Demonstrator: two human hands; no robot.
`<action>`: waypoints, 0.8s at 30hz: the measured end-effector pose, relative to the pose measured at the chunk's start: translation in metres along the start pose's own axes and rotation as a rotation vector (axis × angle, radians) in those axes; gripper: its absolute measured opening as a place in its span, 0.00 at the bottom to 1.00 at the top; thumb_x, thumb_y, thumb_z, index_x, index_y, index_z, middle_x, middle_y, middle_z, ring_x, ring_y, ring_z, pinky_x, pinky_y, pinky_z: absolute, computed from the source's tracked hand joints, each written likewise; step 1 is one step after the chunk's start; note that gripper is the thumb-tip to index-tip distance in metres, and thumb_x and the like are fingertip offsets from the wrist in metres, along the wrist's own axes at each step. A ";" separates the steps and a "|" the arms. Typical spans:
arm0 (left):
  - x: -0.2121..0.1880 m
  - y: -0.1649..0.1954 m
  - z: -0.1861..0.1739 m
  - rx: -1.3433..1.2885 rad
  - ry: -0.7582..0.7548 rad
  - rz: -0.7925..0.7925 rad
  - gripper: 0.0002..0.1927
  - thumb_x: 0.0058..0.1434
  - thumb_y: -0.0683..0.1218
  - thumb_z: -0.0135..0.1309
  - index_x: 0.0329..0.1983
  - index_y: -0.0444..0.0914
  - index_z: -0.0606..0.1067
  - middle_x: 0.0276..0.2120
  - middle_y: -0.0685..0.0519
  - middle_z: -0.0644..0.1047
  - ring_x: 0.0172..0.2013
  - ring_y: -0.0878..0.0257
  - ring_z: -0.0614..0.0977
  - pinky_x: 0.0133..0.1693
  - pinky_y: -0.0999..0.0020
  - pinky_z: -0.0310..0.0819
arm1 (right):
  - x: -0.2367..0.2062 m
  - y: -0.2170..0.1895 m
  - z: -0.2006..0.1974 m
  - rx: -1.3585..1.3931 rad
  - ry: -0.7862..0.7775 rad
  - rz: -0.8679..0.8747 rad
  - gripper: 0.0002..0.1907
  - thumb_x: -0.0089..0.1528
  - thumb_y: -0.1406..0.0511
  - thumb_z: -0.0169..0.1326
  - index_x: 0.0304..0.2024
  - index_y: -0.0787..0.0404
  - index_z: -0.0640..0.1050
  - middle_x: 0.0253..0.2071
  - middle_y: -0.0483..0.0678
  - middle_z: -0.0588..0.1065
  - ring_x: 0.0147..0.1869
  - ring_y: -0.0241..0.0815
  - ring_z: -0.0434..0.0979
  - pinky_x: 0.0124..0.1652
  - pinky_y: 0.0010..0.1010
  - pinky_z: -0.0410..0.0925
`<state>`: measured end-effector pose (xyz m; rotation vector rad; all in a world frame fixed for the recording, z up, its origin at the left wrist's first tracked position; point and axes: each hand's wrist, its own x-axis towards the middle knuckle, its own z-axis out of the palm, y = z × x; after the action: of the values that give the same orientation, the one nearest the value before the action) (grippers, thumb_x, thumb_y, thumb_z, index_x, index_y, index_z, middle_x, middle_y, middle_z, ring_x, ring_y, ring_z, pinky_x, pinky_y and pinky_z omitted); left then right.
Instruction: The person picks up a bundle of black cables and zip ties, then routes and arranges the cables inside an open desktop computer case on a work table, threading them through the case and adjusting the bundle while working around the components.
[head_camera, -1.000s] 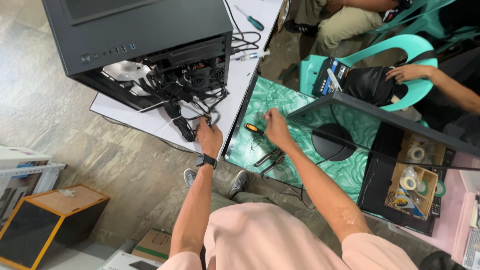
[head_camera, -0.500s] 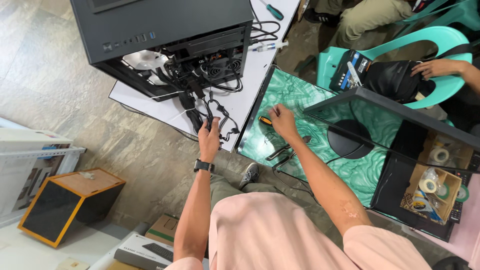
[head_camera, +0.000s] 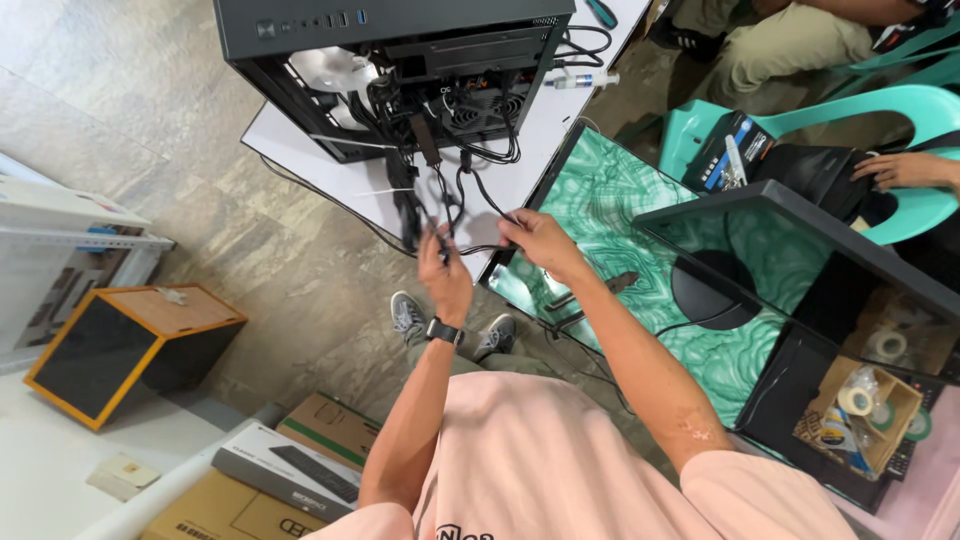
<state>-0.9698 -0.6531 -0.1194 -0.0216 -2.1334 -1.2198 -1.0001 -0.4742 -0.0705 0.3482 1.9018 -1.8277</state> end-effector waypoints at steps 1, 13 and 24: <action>-0.003 -0.004 0.001 -0.017 0.013 -0.071 0.09 0.75 0.37 0.49 0.54 0.35 0.75 0.49 0.42 0.78 0.46 0.44 0.80 0.47 0.56 0.74 | 0.001 0.007 -0.001 -0.132 0.063 -0.063 0.15 0.72 0.59 0.55 0.43 0.66 0.81 0.30 0.43 0.74 0.26 0.27 0.59 0.25 0.22 0.53; -0.023 -0.025 -0.006 -1.118 -0.356 -1.450 0.20 0.67 0.56 0.45 0.58 0.45 0.63 0.49 0.48 0.76 0.27 0.62 0.72 0.27 0.65 0.65 | -0.011 -0.001 -0.066 -0.011 0.081 0.018 0.15 0.69 0.62 0.52 0.56 0.58 0.80 0.22 0.37 0.68 0.25 0.26 0.63 0.24 0.20 0.57; 0.026 -0.012 0.033 -1.341 -0.437 -1.327 0.24 0.65 0.57 0.51 0.51 0.32 0.71 0.46 0.49 0.81 0.49 0.59 0.81 0.51 0.62 0.73 | -0.017 0.024 -0.019 -0.249 -0.076 -0.026 0.16 0.70 0.59 0.48 0.54 0.55 0.81 0.22 0.40 0.68 0.25 0.30 0.65 0.26 0.25 0.60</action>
<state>-1.0123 -0.6425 -0.1252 0.6630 -0.9777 -3.4079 -0.9764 -0.4516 -0.0831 0.1677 2.0584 -1.5722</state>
